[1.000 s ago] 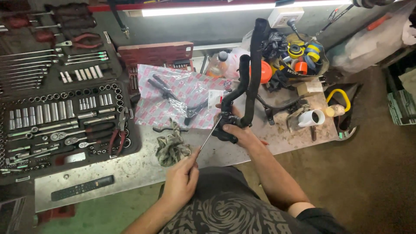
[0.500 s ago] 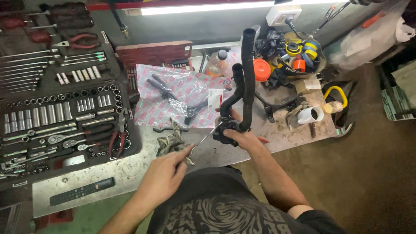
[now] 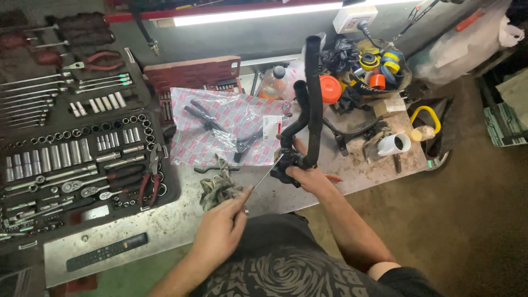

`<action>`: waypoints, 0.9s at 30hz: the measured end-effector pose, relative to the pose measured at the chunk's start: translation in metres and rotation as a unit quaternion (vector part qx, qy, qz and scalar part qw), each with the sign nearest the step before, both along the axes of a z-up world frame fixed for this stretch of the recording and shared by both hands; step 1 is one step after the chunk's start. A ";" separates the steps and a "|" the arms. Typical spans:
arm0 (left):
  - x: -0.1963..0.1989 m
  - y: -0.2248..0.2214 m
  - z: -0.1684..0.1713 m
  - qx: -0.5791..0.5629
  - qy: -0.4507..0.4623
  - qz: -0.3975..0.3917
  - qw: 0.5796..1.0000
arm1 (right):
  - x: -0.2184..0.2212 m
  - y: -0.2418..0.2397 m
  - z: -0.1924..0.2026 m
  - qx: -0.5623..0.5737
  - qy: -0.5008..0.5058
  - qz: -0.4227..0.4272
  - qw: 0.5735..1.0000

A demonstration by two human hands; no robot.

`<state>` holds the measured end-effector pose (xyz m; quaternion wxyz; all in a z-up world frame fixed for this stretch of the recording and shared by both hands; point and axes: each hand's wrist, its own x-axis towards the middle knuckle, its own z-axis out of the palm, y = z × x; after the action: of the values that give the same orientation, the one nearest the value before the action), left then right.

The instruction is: Adjusting and securing metal clips on a rubber hose assembly using hands and tools.

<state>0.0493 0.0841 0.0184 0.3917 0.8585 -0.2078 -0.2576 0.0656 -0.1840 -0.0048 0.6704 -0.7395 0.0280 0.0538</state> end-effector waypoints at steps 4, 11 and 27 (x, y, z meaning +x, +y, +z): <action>-0.012 -0.008 -0.027 -0.031 -0.026 -0.018 0.999 | 0.000 -0.003 -0.007 -0.044 0.020 -0.003 0.999; -0.024 -0.017 -0.050 -0.063 -0.037 0.011 0.997 | -0.008 0.001 -0.027 0.046 0.009 -0.017 0.999; -0.024 -0.037 -0.067 -0.118 -0.148 0.025 0.982 | 0.001 0.020 -0.065 0.315 -0.086 -0.093 0.941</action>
<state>0.0250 0.0467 -0.0482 0.4612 0.8399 -0.2712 -0.0915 0.0667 -0.1637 -0.0695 0.8708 -0.4867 0.0205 -0.0661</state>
